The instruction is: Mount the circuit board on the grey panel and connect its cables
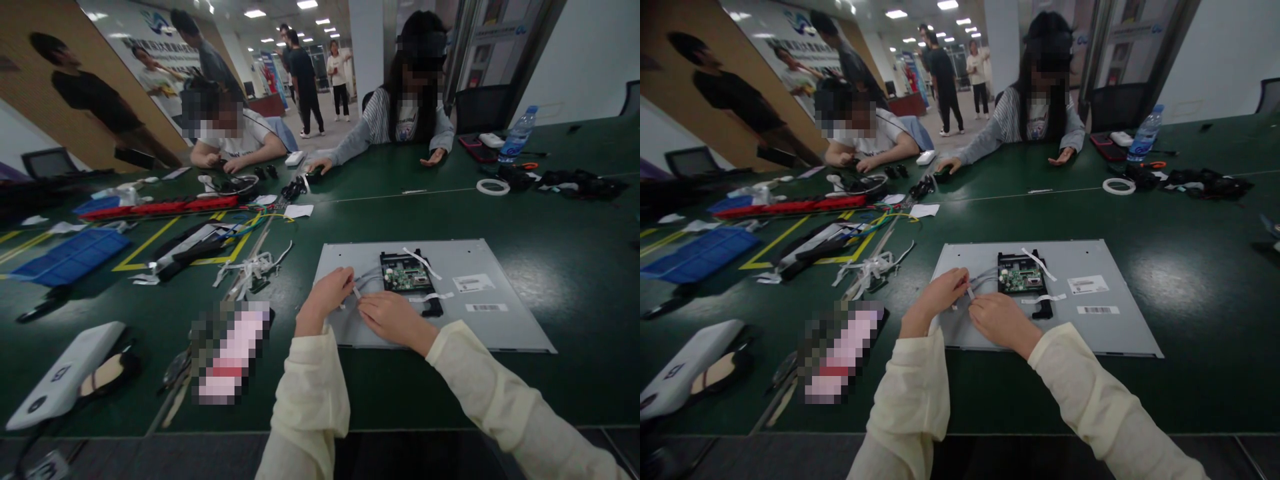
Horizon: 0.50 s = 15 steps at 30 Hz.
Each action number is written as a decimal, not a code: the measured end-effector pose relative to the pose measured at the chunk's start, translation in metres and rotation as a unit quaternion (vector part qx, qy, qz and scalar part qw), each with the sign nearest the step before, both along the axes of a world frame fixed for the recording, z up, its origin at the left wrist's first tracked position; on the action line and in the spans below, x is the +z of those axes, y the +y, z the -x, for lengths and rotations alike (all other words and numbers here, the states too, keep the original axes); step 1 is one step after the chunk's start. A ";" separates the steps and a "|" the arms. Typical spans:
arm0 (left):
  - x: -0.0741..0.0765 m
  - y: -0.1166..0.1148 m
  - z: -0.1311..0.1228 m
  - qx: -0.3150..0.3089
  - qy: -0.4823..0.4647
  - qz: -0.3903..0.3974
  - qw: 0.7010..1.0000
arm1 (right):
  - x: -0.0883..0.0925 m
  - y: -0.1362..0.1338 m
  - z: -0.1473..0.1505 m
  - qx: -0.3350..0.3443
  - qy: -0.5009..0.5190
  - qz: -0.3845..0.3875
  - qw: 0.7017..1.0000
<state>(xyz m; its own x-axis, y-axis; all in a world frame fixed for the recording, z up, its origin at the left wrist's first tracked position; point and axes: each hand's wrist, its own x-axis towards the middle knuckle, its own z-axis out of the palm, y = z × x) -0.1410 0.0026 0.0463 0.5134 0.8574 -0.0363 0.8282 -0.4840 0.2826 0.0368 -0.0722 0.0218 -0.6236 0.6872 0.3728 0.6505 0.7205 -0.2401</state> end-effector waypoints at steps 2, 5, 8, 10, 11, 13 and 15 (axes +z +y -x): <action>0.000 0.001 0.002 0.001 -0.011 -0.002 1.000 | 0.001 -0.002 0.000 -0.003 0.001 -0.006 1.000; 0.001 0.003 0.004 0.038 -0.009 -0.025 0.999 | 0.001 -0.009 0.001 0.021 0.003 -0.030 0.999; 0.004 0.003 0.005 0.125 0.010 -0.091 0.988 | 0.000 -0.019 0.005 0.077 -0.004 -0.045 0.996; 0.006 0.002 0.006 0.172 0.016 -0.130 0.976 | 0.001 -0.024 0.009 0.108 -0.005 -0.041 0.993; 0.007 0.002 0.005 0.189 0.017 -0.142 0.972 | 0.002 -0.025 0.010 0.124 -0.001 -0.035 0.992; 0.008 0.002 0.005 0.208 0.017 -0.153 0.966 | 0.005 -0.027 0.012 0.163 0.011 -0.021 0.986; 0.009 0.003 0.004 0.219 0.014 -0.159 0.963 | 0.009 -0.026 0.013 0.201 0.017 -0.007 0.979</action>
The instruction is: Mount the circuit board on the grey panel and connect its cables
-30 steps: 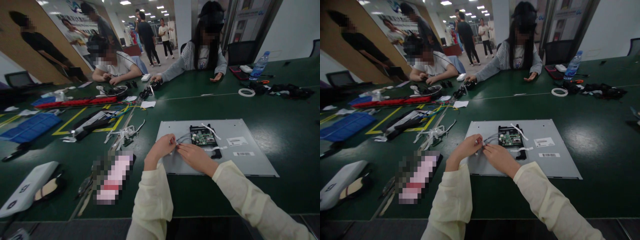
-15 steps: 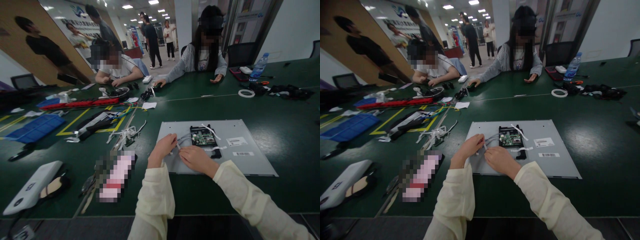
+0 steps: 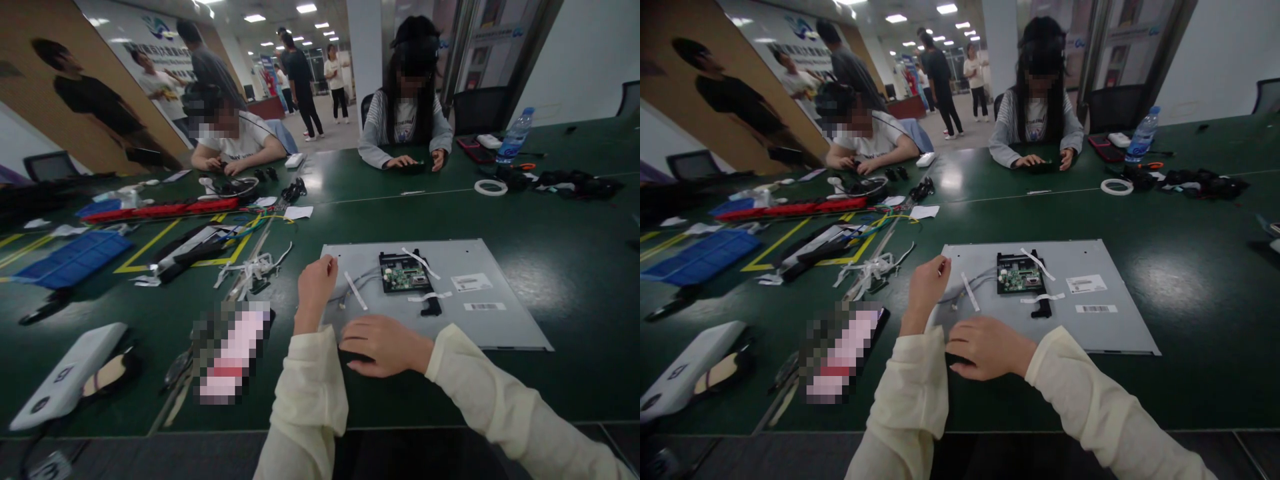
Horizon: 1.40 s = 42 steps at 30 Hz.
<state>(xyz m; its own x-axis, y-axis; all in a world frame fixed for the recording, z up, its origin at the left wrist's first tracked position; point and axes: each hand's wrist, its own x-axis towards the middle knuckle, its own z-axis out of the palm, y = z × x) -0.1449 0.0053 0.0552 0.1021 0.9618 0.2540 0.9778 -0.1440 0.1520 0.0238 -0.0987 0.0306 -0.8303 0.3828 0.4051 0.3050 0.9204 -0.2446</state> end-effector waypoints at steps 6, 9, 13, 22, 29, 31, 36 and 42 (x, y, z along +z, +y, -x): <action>0.003 -0.001 -0.002 0.041 -0.002 -0.035 0.999 | 0.000 0.001 -0.002 -0.044 -0.015 0.039 0.998; 0.006 -0.003 -0.003 0.048 -0.004 -0.039 0.998 | -0.005 0.002 -0.003 -0.101 -0.015 0.053 0.993; 0.008 -0.005 -0.005 0.042 -0.004 -0.035 0.999 | -0.009 0.010 -0.005 -0.151 -0.026 0.049 0.987; 0.007 -0.009 -0.008 0.012 0.011 -0.011 1.000 | -0.027 0.059 -0.045 -0.355 -0.034 0.042 0.933; 0.010 -0.010 -0.012 -0.007 0.019 0.024 0.999 | -0.045 0.093 -0.107 -0.526 -0.020 0.009 0.850; 0.010 -0.010 -0.014 -0.013 0.018 0.026 0.999 | -0.047 0.097 -0.118 -0.546 -0.008 0.003 0.838; 0.012 -0.012 -0.016 -0.029 0.001 0.018 0.999 | -0.047 0.090 -0.119 -0.394 0.006 0.074 0.916; 0.010 -0.013 -0.016 -0.032 0.002 0.033 0.999 | -0.040 0.077 -0.117 -0.343 0.015 0.128 0.930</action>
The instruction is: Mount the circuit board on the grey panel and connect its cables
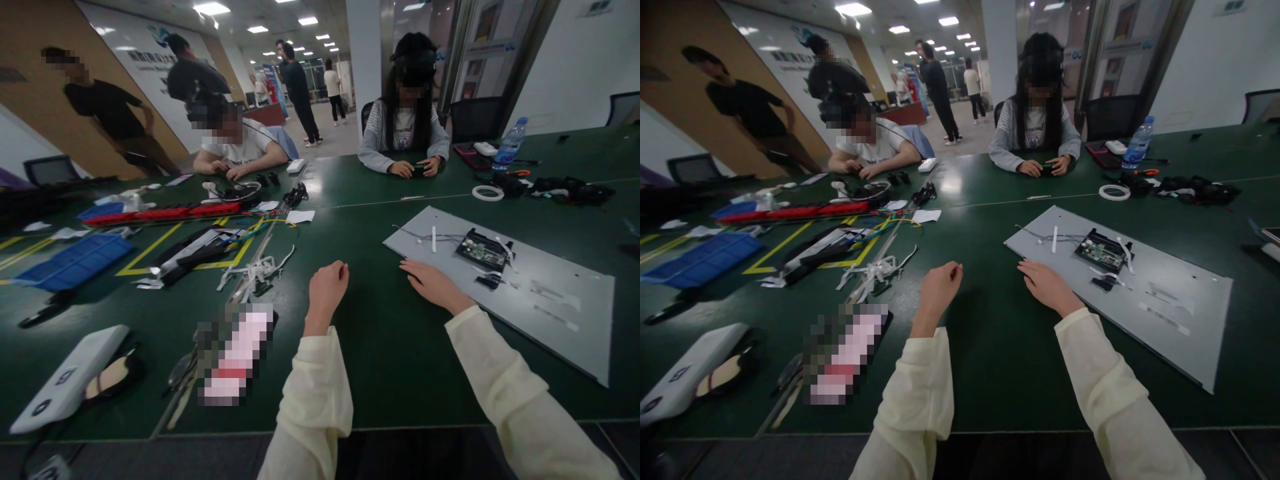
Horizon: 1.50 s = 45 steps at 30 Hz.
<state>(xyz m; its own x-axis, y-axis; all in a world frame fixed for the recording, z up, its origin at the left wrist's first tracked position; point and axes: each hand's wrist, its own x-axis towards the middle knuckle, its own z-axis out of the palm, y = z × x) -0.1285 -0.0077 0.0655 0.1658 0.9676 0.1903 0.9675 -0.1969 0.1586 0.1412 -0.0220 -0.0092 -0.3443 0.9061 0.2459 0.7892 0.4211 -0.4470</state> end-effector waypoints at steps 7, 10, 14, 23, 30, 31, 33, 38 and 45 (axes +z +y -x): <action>-0.001 0.000 0.000 -0.002 0.016 0.004 1.000 | -0.008 0.010 -0.014 -0.003 0.022 0.001 1.000; -0.001 0.000 -0.001 -0.004 0.019 0.018 1.000 | -0.018 0.019 -0.020 -0.012 0.047 -0.006 0.999; -0.003 0.000 -0.002 -0.025 0.021 0.012 0.999 | -0.031 0.035 -0.032 -0.026 0.042 -0.036 0.998; -0.006 0.000 -0.003 -0.021 0.018 0.021 0.999 | -0.045 0.065 -0.067 -0.119 -0.004 -0.072 0.990; -0.003 -0.001 -0.004 -0.028 0.008 0.028 0.999 | -0.051 0.073 -0.101 -0.195 -0.015 -0.089 0.977; -0.002 -0.002 -0.004 -0.027 0.005 0.032 0.999 | -0.051 0.073 -0.106 -0.204 -0.017 -0.091 0.975; -0.001 -0.002 -0.005 -0.025 -0.002 0.045 0.999 | -0.052 0.073 -0.116 -0.219 -0.022 -0.093 0.971; -0.001 -0.003 -0.005 -0.033 0.002 0.049 0.998 | -0.053 0.071 -0.139 -0.240 -0.033 -0.087 0.966; -0.004 -0.003 -0.004 -0.043 0.008 0.041 0.998 | -0.057 0.068 -0.174 -0.280 -0.047 -0.068 0.956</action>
<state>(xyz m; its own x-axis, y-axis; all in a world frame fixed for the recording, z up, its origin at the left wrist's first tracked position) -0.1248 -0.0110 0.0613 0.2514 0.9618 0.1084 0.9502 -0.2666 0.1616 0.3155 0.0459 -0.0660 0.1599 0.9169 0.3658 0.9418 -0.0307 -0.3346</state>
